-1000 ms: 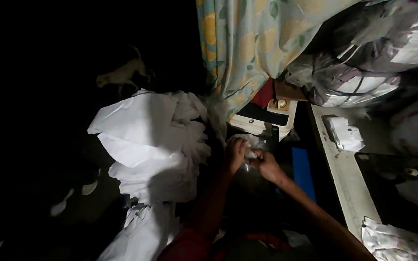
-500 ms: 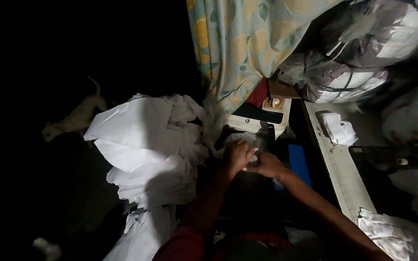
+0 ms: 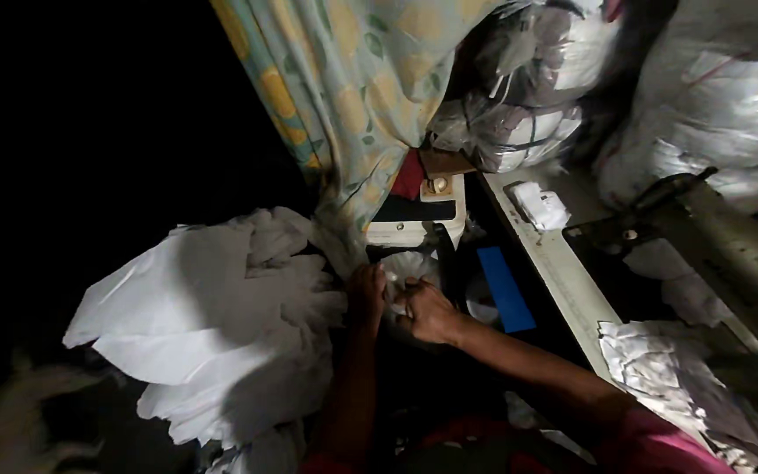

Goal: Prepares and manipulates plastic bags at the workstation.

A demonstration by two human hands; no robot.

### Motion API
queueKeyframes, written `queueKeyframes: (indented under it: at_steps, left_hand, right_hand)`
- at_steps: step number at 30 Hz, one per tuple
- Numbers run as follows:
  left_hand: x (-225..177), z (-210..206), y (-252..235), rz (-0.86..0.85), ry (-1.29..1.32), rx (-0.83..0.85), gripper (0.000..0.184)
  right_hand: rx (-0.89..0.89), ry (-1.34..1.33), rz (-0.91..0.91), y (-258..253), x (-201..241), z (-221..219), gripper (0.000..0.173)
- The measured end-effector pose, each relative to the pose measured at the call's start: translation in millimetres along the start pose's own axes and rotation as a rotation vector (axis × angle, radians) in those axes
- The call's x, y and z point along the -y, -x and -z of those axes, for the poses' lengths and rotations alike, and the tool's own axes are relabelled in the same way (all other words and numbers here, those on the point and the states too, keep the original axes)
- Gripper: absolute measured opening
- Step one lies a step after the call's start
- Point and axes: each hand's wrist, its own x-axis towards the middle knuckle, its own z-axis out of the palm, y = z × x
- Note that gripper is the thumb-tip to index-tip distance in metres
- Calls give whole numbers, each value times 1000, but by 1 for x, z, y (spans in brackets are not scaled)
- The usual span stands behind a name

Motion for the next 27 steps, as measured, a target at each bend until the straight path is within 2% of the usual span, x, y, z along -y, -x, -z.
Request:
queueKeyframes:
  at_steps: [3,6,9,11,13,15,17,18,20,22,24,27]
  left_hand:
    - [-5,1,-5,-2,4,47,43]
    - [-11,2,-6,-115,11,111,46]
    - [-25,3,-3,-259,-10,166,42]
    - [-26,-1,-2,-345,-4,136,41]
    - [-22,-4,-2,-350,36,157,45]
    - [-33,7,-4,-217,-53,325,49]
    - [-57,19,-8,24,-236,528,55]
    - [-66,20,-7,128,-309,564,60]
    - [-78,17,-1,281,-367,570,68]
    - [-75,11,3,344,-315,507,70]
    - [-62,2,5,362,-185,391,64]
    - [-48,-5,8,366,-69,303,55]
  right_hand:
    - [-33,-51,20,8,-20,-8,37]
    - [68,-315,-221,9,-38,-1,53]
    - [90,-618,-381,1,-56,4,58]
    - [172,-596,-369,-4,-59,8,59]
    - [253,-425,-348,-4,-53,8,65]
    - [283,-248,-381,-5,-46,5,69]
    - [262,-124,-447,-7,-35,2,59]
    - [229,-83,-476,-8,-29,-1,52]
    - [185,-8,-499,-9,-13,-4,45]
    - [140,75,-475,-10,-6,-10,41]
    - [132,139,-449,-11,-4,-15,41]
    - [173,134,-461,-13,0,-16,46]
